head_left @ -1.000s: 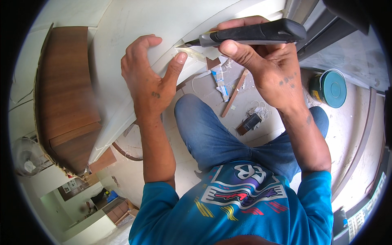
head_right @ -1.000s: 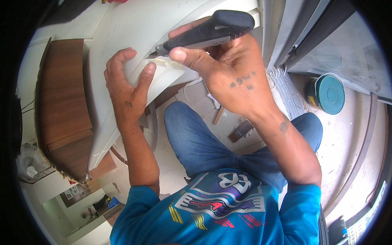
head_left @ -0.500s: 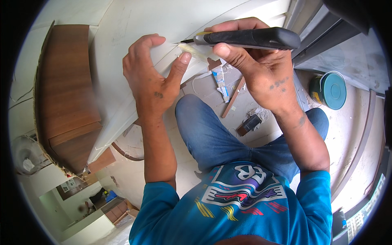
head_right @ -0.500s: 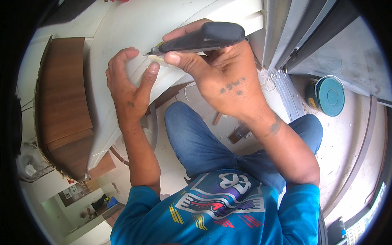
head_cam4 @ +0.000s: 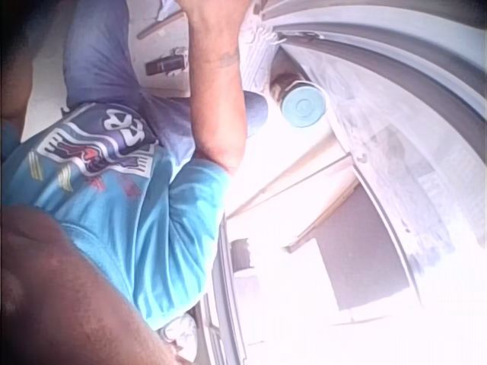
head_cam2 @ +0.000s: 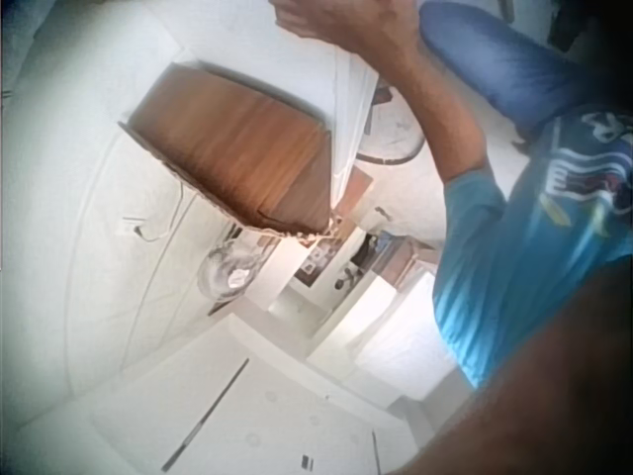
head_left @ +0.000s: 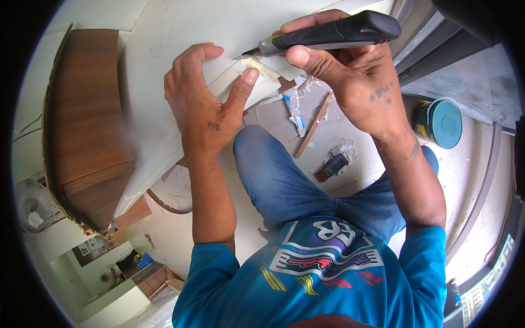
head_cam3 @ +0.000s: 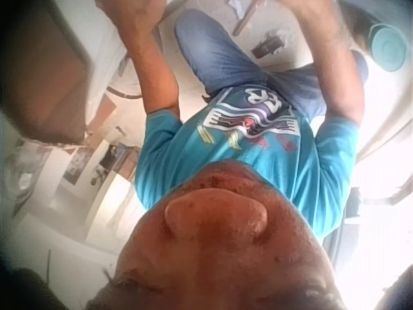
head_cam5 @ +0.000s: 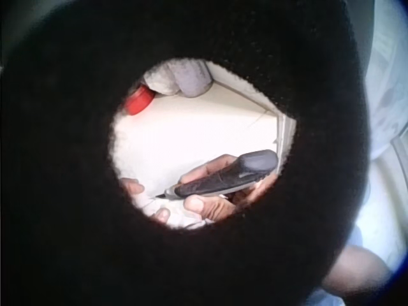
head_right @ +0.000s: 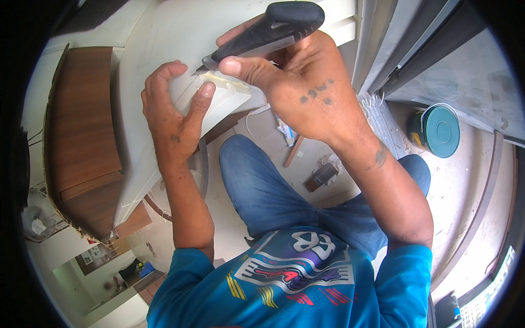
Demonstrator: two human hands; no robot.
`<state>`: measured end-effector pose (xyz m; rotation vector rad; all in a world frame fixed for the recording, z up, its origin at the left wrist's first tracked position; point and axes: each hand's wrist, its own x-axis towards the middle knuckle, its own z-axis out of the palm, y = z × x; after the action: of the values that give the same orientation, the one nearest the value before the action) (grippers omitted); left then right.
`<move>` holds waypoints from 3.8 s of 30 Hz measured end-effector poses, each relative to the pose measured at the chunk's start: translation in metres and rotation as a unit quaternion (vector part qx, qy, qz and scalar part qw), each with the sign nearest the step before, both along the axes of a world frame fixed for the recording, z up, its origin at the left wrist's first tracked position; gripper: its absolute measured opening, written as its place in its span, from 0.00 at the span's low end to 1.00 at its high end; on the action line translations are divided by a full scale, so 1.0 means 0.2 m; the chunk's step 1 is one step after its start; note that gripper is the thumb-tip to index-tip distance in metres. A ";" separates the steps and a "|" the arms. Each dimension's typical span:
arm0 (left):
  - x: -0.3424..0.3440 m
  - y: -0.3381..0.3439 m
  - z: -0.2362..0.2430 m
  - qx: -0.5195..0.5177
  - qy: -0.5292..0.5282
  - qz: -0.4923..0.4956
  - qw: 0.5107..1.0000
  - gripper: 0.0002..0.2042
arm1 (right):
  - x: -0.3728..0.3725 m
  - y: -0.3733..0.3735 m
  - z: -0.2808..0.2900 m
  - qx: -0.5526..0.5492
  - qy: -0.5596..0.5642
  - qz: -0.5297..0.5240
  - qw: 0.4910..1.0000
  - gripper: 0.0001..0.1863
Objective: The person uses a utility knife to carve and trim a white curved molding piece. They repeatedly score and remove small sections along the edge, adjusting hand position as they work.
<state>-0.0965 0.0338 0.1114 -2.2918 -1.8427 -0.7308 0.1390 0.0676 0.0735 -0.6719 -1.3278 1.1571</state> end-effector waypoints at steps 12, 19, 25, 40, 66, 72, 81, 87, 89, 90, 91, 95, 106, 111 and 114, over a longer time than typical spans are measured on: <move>-0.01 0.02 -0.01 0.027 0.014 -0.013 0.999 0.32 | 0.04 0.00 0.03 -0.055 -0.028 0.003 0.998 0.17; -0.01 0.01 -0.01 0.016 0.005 -0.008 1.000 0.31 | 0.01 0.01 -0.02 -0.016 0.003 -0.001 1.000 0.16; 0.00 0.00 0.00 -0.004 -0.008 -0.001 1.000 0.31 | 0.02 0.02 -0.02 -0.030 0.014 0.010 0.999 0.15; -0.01 0.01 0.00 0.017 0.020 0.000 1.000 0.33 | 0.01 0.02 0.04 -0.057 0.017 0.028 0.998 0.14; -0.01 0.02 -0.01 0.016 0.019 0.001 1.000 0.33 | 0.04 0.04 0.09 -0.036 -0.034 -0.005 0.999 0.16; -0.01 0.01 0.00 0.012 0.012 0.001 1.000 0.33 | 0.06 0.02 0.16 -0.046 -0.034 -0.026 0.998 0.16; 0.03 0.00 0.01 0.014 -0.063 -0.022 0.998 0.23 | 0.05 -0.11 0.32 -0.118 0.089 -0.205 0.967 0.16; 0.00 -0.04 -0.13 0.195 0.084 -0.015 0.977 0.07 | 0.09 -0.19 0.28 -0.121 0.182 -0.324 0.921 0.18; -0.01 -0.06 -0.14 0.220 0.119 -0.061 0.966 0.07 | 0.15 -0.19 0.17 -0.111 0.213 -0.301 0.923 0.17; -0.02 -0.07 -0.14 0.233 0.137 -0.084 0.959 0.07 | 0.17 -0.19 0.11 -0.107 0.228 -0.288 0.924 0.17; -0.01 -0.14 -0.16 0.211 0.161 -0.135 0.955 0.06 | 0.36 -0.19 -0.05 -0.077 0.224 -0.198 0.951 0.18; 0.14 -0.42 -0.27 0.062 0.084 -0.317 0.943 0.07 | 0.54 -0.29 -0.22 -0.081 0.206 -0.126 0.967 0.22; 0.12 -0.09 0.01 0.114 0.099 -0.085 0.985 0.17 | 0.80 -0.43 -0.36 -0.129 0.106 -0.217 0.962 0.22; 0.06 -0.01 0.03 0.080 0.113 -0.123 0.983 0.10 | 0.94 -0.43 -0.44 -0.132 0.062 -0.190 0.971 0.21; 0.08 -0.05 0.04 0.113 0.154 -0.130 0.973 0.09 | 0.96 -0.43 -0.44 -0.123 0.061 -0.201 0.970 0.20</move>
<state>-0.0812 0.0248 0.1194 -2.3587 -1.2749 -0.5429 0.3319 -0.0188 -0.0145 -0.9841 -0.8976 1.0166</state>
